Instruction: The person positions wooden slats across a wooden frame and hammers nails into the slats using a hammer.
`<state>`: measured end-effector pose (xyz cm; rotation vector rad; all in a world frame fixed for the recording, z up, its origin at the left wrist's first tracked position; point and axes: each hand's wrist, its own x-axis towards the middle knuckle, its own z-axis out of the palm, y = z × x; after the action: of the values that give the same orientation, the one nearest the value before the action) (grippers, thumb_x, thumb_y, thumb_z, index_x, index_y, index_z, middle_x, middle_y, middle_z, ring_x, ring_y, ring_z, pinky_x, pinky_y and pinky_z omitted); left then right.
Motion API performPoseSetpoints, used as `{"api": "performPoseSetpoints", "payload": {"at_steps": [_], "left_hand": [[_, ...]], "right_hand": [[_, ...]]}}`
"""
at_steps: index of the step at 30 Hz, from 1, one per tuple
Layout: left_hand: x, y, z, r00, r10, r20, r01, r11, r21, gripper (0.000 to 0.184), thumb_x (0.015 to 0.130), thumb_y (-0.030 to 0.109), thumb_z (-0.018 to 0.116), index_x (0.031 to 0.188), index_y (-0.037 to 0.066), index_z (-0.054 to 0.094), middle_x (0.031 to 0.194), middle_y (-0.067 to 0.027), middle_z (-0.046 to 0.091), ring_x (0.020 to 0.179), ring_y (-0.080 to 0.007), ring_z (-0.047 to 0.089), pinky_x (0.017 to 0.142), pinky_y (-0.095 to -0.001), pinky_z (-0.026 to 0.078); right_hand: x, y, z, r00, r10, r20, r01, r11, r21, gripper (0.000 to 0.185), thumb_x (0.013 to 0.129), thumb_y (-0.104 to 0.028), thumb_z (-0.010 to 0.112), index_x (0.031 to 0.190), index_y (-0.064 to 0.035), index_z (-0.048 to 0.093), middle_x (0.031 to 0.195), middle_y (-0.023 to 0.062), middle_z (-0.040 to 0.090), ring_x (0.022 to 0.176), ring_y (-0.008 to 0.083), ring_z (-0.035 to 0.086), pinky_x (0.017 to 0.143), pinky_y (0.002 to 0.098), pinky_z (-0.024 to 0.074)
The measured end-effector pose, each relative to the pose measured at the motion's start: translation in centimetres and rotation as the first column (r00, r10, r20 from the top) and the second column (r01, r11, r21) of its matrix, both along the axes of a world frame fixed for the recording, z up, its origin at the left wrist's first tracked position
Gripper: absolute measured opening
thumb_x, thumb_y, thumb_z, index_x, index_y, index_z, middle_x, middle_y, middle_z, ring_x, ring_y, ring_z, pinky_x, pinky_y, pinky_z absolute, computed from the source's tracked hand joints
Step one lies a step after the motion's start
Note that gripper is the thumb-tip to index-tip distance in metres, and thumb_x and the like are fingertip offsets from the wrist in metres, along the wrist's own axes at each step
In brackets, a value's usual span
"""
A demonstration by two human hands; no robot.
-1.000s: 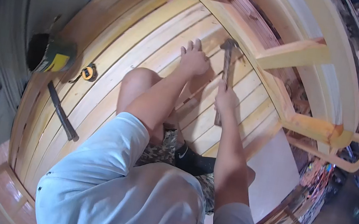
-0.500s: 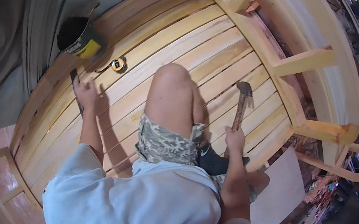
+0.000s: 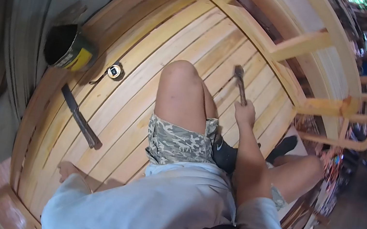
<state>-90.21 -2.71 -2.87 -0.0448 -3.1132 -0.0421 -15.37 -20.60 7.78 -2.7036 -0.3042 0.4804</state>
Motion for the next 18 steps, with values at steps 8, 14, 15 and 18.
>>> {"api": "performPoseSetpoints", "payload": {"at_steps": [8, 14, 15, 18], "left_hand": [[-4.2, 0.0, -4.4, 0.956, 0.062, -0.288, -0.066, 0.998, -0.004, 0.055, 0.095, 0.052, 0.041, 0.093, 0.012, 0.079, 0.127, -0.0247, 0.053, 0.114, -0.0372, 0.048, 0.099, -0.0573, 0.037], [-2.6, -3.2, -0.8, 0.944, -0.329, -0.041, 0.311, 0.921, -0.234, 0.041, 0.099, 0.039, 0.045, 0.097, 0.008, 0.073, 0.107, -0.0239, 0.063, 0.108, -0.0434, 0.05, 0.084, -0.0562, 0.048], [-3.1, -3.5, -0.5, 0.903, -0.43, 0.007, 0.405, 0.845, -0.35, 0.038, 0.099, 0.036, 0.046, 0.099, 0.008, 0.071, 0.11, -0.0244, 0.063, 0.107, -0.0452, 0.05, 0.081, -0.0556, 0.05], [-2.6, -4.3, 0.4, 0.827, -0.542, 0.149, 0.541, 0.693, -0.476, 0.037, 0.1, 0.036, 0.045, 0.105, 0.009, 0.07, 0.118, -0.0248, 0.063, 0.109, -0.0476, 0.05, 0.083, -0.0568, 0.05]], "right_hand": [[-3.3, 6.3, -1.5, 0.993, -0.009, 0.122, 0.022, 0.995, -0.1, 0.036, 0.081, -0.028, 0.073, 0.106, -0.0046, 0.064, 0.096, 0.0233, 0.071, 0.096, 0.0422, 0.069, 0.084, 0.0502, 0.0527], [-5.2, 7.4, 0.2, 0.992, 0.02, 0.125, 0.022, 0.945, -0.327, 0.047, 0.087, -0.028, 0.067, 0.129, -0.0106, 0.059, 0.125, 0.0225, 0.062, 0.122, 0.0447, 0.058, 0.102, 0.0532, 0.0472], [-5.6, 7.5, 0.6, 0.99, 0.001, 0.142, 0.047, 0.94, -0.337, 0.049, 0.087, -0.029, 0.067, 0.133, -0.0121, 0.056, 0.13, 0.0214, 0.058, 0.127, 0.044, 0.054, 0.104, 0.0543, 0.0447], [-5.7, 8.5, 1.9, 0.993, 0.007, 0.114, 0.04, 0.914, -0.404, 0.054, 0.088, -0.03, 0.066, 0.137, -0.0138, 0.053, 0.138, 0.0196, 0.052, 0.135, 0.0417, 0.046, 0.107, 0.056, 0.0407]]}}
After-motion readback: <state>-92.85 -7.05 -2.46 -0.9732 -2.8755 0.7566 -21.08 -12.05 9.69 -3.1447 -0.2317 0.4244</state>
